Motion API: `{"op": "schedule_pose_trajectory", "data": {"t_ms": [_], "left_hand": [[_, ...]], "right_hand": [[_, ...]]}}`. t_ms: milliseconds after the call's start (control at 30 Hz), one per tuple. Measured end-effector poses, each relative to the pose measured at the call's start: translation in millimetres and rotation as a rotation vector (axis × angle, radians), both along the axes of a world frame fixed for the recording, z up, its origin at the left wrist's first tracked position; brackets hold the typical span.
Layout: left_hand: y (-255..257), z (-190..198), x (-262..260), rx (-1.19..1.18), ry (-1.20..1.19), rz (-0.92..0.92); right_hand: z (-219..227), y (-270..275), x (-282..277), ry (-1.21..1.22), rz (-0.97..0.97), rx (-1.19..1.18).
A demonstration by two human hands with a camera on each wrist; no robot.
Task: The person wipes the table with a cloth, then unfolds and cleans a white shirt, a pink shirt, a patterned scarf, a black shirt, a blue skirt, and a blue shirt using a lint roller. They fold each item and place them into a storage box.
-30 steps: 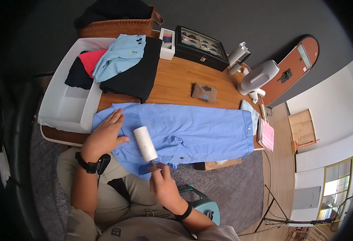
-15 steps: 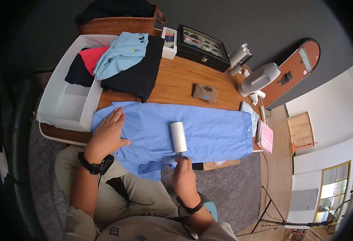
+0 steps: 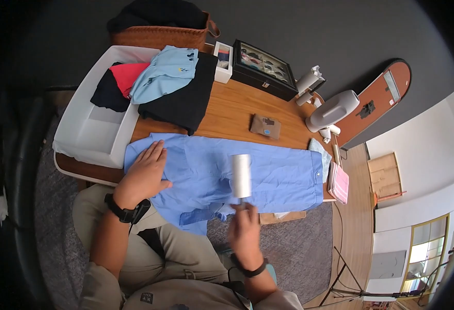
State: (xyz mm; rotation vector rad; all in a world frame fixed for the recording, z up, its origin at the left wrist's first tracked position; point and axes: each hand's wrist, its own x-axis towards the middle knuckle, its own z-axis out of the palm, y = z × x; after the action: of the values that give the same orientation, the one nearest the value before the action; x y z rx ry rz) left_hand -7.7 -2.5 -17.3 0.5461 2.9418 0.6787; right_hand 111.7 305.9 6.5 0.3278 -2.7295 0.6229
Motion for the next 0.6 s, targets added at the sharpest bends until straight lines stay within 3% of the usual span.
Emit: {"op": "schedule_pose_trajectory", "data": {"t_ms": [33, 67, 133, 233, 400, 600], "left_hand": [[0.1, -1.2, 0.0, 0.000, 0.000, 0.001], [0.3, -3.1, -0.8, 0.002, 0.005, 0.002], [-0.4, -3.7, -1.7, 0.004, 0.011, 0.004], [0.9, -4.3, -1.4, 0.008, 0.005, 0.003], [1.2, -5.7, -2.0, 0.001, 0.004, 0.007], [3.7, -7.3, -0.5, -0.019, 0.009, 0.010]], "right_hand": [[-2.7, -15.6, 8.9, -0.105, 0.027, -0.103], [-9.2, -26.6, 13.1, -0.070, 0.135, -0.053], [-11.9, -51.2, 27.6, -0.193, 0.173, -0.112], [-25.7, -52.9, 28.0, -0.224, 0.115, -0.143], [-36.7, 12.0, 5.7, -0.104, -0.105, -0.006], [-8.1, 62.3, -6.4, -0.003, -0.296, 0.065]]}}
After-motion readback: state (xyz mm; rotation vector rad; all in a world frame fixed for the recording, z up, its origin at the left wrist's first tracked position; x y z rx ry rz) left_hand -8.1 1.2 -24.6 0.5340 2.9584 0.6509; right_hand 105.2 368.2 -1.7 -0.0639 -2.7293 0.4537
